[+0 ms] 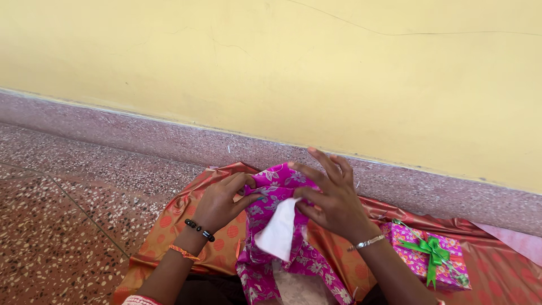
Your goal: The person wraps a rectangular box with pink floral wrapping paper, folding the edges and securing them with tape. They smooth the paper and adjust the folds to create a neat package.
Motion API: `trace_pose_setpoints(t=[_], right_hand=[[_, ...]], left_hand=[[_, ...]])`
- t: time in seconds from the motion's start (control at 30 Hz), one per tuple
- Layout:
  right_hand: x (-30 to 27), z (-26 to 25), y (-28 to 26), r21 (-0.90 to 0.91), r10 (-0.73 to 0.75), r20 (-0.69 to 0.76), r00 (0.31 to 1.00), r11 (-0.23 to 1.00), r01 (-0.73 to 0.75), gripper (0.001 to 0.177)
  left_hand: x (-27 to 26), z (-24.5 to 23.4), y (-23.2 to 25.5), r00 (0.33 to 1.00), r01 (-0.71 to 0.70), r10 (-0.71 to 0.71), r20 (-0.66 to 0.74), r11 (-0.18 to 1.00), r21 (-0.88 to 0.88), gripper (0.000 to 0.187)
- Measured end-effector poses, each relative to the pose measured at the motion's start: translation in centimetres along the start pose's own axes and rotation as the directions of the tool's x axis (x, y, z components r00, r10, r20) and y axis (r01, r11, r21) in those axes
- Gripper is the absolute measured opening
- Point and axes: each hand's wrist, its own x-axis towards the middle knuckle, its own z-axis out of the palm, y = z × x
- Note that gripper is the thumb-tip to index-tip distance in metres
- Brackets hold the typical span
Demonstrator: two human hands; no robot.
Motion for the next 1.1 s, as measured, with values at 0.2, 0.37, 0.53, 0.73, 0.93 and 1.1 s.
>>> trace_pose_setpoints(t=[0.2, 0.37, 0.53, 0.73, 0.93, 1.1], right_hand=[[2.9, 0.2, 1.9, 0.097, 0.257, 0.339, 0.905, 0.948, -0.305, 0.022], [4.1, 1.2, 2.5, 0.117, 0.219, 0.282, 0.934, 0.959, -0.26, 0.031], [5.1, 2.5, 3.3, 0.009, -0.07, 0.031, 0.997, 0.998, 0.069, 0.065], [5.7, 4.4, 4.7, 0.199, 0.099, 0.392, 0.914, 0.962, -0.19, 0.03], [5.9, 4.0, 4.0, 0.192, 0.154, 0.458, 0.875, 0.944, -0.267, 0.027], [5.6, 3.3, 3.4, 0.204, 0.179, 0.355, 0.918, 0.943, -0.263, 0.05]], left_hand=[[0.2, -0.1, -0.8, 0.999, 0.031, -0.029, 0.028, 0.996, -0.089, 0.033], [0.4, 0.5, -1.8, 0.987, 0.158, -0.153, 0.038, 0.938, -0.308, 0.037], [0.4, 1.0, -2.7, 0.986, 0.163, -0.163, 0.029, 0.927, -0.337, 0.037], [-1.2, 2.1, -5.6, 0.976, 0.208, -0.208, 0.07, 0.777, -0.595, 0.083], [-8.1, 6.4, -7.1, 0.956, 0.29, -0.234, 0.177, 0.849, -0.442, 0.115], [-9.3, 11.0, -6.1, 0.835, 0.544, -0.538, 0.119, 0.772, -0.329, 0.058]])
